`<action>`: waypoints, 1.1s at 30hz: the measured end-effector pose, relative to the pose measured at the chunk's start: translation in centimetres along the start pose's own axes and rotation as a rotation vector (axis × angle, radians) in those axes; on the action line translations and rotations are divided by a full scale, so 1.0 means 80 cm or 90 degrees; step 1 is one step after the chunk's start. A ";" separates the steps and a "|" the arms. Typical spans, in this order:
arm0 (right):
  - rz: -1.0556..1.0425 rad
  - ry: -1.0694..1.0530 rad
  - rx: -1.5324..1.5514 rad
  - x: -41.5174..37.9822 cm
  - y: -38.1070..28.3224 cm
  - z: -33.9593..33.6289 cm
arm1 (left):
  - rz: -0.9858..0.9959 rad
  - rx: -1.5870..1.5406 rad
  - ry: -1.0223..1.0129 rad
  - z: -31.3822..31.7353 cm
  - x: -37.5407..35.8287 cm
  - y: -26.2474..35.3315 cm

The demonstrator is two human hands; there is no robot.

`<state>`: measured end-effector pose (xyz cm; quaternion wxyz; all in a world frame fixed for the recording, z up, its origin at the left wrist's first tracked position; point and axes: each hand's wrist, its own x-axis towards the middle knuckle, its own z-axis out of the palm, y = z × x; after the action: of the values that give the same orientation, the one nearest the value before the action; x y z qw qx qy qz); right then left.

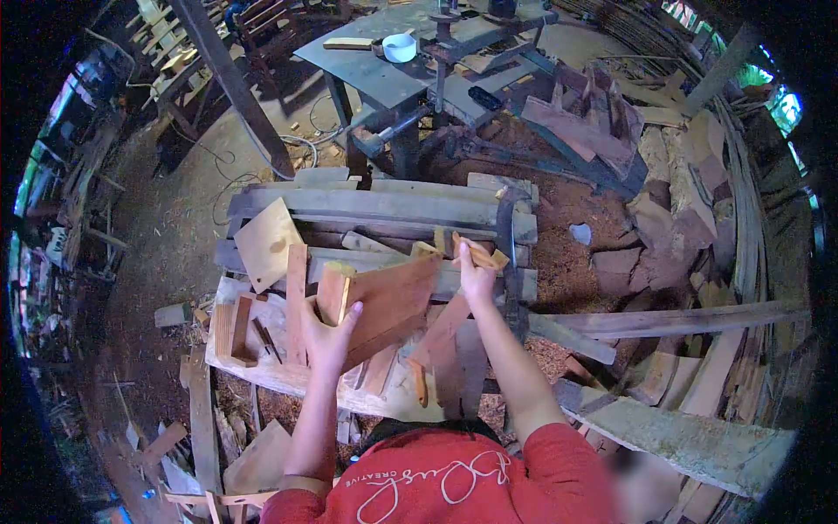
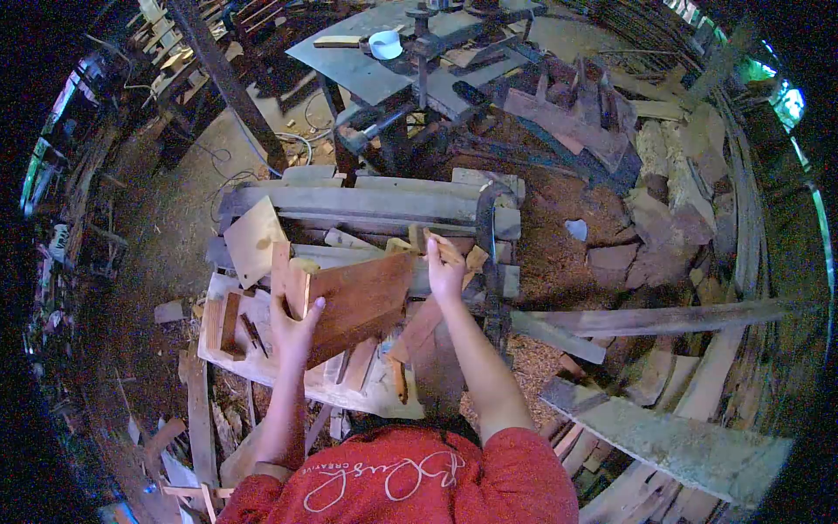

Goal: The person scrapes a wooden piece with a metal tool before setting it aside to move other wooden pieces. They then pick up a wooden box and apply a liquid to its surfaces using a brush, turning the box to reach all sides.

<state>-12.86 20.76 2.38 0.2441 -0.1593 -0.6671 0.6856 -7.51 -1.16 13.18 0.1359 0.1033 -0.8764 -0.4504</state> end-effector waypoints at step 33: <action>0.080 -0.039 -0.149 0.014 -0.003 -0.024 | 0.063 0.115 -0.020 0.003 0.008 0.036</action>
<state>-12.71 23.02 2.63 0.1599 -0.2075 -0.7382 0.6217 -8.38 0.43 15.49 0.1341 0.0646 -0.9194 -0.3642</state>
